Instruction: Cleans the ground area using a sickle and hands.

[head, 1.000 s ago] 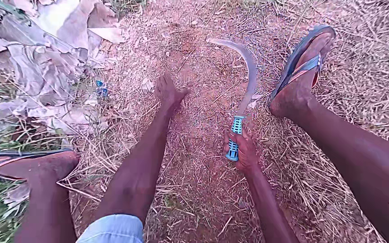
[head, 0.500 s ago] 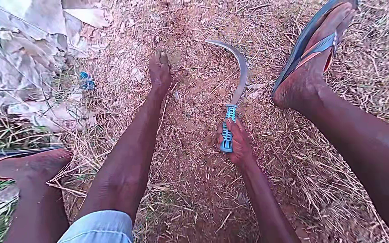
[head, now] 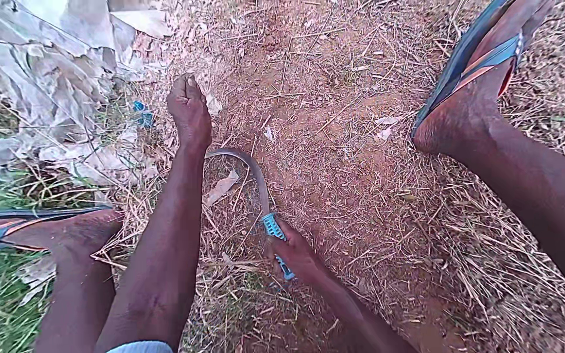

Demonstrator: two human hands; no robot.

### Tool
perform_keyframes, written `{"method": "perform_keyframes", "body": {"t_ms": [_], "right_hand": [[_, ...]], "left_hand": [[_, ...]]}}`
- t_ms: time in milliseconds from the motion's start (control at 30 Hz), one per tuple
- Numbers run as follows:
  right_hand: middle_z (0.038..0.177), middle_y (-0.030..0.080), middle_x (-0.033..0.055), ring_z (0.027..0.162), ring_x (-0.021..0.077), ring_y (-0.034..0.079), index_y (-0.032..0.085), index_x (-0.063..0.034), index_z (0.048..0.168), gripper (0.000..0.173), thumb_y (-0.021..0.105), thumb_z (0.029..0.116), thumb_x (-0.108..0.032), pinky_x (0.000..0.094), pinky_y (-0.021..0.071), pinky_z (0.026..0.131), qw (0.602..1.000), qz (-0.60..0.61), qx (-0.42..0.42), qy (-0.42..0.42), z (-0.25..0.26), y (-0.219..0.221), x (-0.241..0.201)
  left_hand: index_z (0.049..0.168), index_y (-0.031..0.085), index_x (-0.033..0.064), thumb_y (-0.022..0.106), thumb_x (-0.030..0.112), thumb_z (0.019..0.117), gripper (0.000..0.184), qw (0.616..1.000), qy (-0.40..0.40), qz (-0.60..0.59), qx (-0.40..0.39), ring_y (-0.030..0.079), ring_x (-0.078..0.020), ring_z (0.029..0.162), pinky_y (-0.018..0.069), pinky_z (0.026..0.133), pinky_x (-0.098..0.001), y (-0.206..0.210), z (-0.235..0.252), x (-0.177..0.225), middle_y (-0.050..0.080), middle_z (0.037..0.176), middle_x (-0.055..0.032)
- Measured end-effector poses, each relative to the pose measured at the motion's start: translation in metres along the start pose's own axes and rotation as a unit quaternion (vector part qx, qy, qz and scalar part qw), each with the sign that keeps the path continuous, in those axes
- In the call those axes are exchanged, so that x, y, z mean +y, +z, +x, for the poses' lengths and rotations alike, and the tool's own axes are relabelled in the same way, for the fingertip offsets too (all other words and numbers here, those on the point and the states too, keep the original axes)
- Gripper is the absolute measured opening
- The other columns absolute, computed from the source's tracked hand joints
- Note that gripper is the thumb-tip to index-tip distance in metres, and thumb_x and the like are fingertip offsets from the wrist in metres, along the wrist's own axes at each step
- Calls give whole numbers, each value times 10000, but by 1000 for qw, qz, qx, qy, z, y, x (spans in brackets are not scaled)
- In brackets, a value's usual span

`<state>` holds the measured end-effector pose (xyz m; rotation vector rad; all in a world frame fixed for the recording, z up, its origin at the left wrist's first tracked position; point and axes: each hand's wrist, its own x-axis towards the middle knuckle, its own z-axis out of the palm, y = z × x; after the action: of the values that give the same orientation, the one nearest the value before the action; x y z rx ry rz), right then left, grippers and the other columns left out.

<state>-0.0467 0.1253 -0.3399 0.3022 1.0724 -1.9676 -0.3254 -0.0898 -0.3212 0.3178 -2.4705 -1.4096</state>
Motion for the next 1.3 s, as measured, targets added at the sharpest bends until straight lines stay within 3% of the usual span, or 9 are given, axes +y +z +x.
{"method": "perform_keyframes", "body": {"t_ms": [133,267,433,533,633,833,1067,1200,1300], "right_hand": [[694,563,35,492,115,560,256,-18,1541,520,403,1057,-138,262,527,461,984,124,88,-93,-1,-23,-30],[680,577,42,488,122,585,313,-47,1455,424,357,1049,-161,270,554,475,953,159,159,-203,4,-42,-47],[705,586,47,496,125,585,368,-80,1405,364,356,1059,-191,265,553,478,943,136,195,-232,5,-61,-53],[707,583,51,497,131,588,356,-76,1434,402,377,1045,-176,272,558,479,947,132,193,-221,8,-63,-49],[689,599,47,496,130,600,323,-81,1477,445,379,1044,-166,270,560,479,954,121,188,-201,8,-60,-45],[703,597,42,512,122,598,242,-97,1569,557,399,1040,-174,257,554,491,967,85,161,-177,8,-54,-44],[718,598,47,501,119,589,258,-126,1572,559,429,1042,-183,257,550,474,972,62,147,-171,8,-52,-52],[731,599,50,508,121,589,268,-112,1568,546,429,1051,-180,256,551,486,976,45,140,-162,11,-48,-52],[735,596,54,507,119,584,281,-115,1572,539,438,1060,-178,247,547,488,980,23,133,-145,15,-47,-55]], "left_hand": [[1018,563,47,356,284,1111,328,993,-19,105,51,465,-65,658,443,667,-284,-53,-16,-33,469,795,25],[1279,614,-23,357,305,1106,450,974,1,224,-29,630,-238,1061,472,978,-436,-33,-23,-12,662,1143,-190],[1292,620,-23,407,347,1079,477,899,46,411,-145,533,-459,1277,412,1019,-641,18,-7,-14,572,1339,-274],[1324,638,49,446,299,1071,404,851,71,483,-195,434,-439,1398,344,1079,-662,21,-9,-30,510,1490,-205],[1382,605,41,399,297,1089,440,854,87,464,-219,383,-413,1461,317,1133,-648,1,-11,-53,448,1557,-200],[1421,558,110,399,333,1094,426,832,76,503,-222,379,-484,1446,387,1018,-739,-46,-17,-70,436,1554,-226],[1428,483,24,413,303,1098,438,802,-27,557,-214,625,-579,1084,489,815,-748,-59,-24,-59,566,1306,-351],[1190,597,-26,373,262,1105,375,777,-62,583,-230,655,-573,1036,482,780,-750,-67,-28,-53,669,1100,-345],[1137,614,-33,384,241,1096,360,778,-59,582,-227,657,-573,1029,478,779,-755,-69,-28,-43,674,1074,-344]]}}
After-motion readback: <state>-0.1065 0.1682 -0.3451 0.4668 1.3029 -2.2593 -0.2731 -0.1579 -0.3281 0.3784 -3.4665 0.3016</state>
